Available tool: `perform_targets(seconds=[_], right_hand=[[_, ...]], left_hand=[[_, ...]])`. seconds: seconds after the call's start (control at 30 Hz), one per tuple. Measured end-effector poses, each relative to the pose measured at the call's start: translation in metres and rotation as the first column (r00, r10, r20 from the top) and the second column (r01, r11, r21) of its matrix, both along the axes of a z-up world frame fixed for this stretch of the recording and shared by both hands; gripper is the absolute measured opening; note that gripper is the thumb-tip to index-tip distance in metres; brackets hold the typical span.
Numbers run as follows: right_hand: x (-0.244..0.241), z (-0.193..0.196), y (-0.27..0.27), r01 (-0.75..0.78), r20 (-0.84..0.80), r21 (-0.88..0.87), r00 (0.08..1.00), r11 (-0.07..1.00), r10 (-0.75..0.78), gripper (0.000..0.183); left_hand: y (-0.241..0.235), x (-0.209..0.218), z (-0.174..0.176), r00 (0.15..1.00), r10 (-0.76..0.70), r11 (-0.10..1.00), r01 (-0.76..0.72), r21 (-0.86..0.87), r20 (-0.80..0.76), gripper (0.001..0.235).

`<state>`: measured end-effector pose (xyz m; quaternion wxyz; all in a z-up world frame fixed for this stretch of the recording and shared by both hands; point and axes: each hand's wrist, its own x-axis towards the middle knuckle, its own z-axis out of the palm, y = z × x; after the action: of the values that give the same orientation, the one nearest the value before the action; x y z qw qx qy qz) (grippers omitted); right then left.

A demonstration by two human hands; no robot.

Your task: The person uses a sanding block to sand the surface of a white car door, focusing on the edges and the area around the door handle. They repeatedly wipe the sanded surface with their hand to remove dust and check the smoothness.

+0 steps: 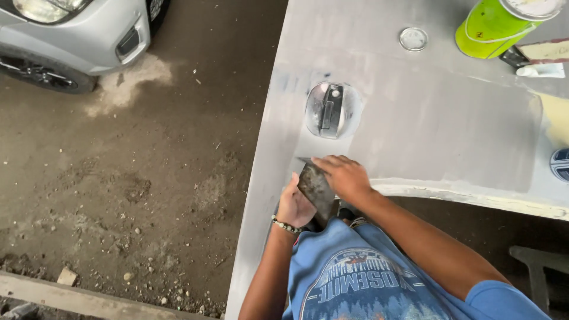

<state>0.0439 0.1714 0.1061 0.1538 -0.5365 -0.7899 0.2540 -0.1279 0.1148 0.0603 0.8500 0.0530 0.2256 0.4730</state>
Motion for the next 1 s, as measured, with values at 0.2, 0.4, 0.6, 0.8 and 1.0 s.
perform_targets(seconds=[0.2, 0.4, 0.6, 0.8, 1.0], right_hand=[[-0.01, -0.018, -0.027, -0.158, 0.1, 0.525, 0.987, 0.836, 0.124, 0.063], [-0.007, -0.003, -0.039, -0.123, 0.15, 0.509, 0.987, 0.852, 0.053, 0.064], [-0.005, -0.014, -0.032, -0.128, 0.169, 0.458, 0.984, 0.88, 0.056, 0.065], [0.0, -0.027, -0.029, -0.175, 0.076, 0.396, 0.985, 0.902, 0.157, 0.069], [-0.008, -0.03, -0.024, -0.117, -0.165, 0.274, 0.972, 0.954, 0.167, 0.066]], left_hand=[[-0.013, 0.017, 0.018, 0.923, 0.307, 0.95, -0.282, -0.137, 0.232, 0.076], [-0.009, 0.015, -0.024, 0.943, 0.333, 0.929, -0.332, 0.162, 0.019, 0.054], [-0.006, 0.023, 0.018, 0.943, 0.293, 0.951, -0.271, -0.15, 0.16, 0.072], [-0.009, 0.025, -0.001, 0.939, 0.265, 0.957, -0.228, -0.178, 0.22, 0.081], [-0.011, 0.035, -0.03, 0.951, 0.002, 0.951, 0.094, -0.295, 0.308, 0.08]])
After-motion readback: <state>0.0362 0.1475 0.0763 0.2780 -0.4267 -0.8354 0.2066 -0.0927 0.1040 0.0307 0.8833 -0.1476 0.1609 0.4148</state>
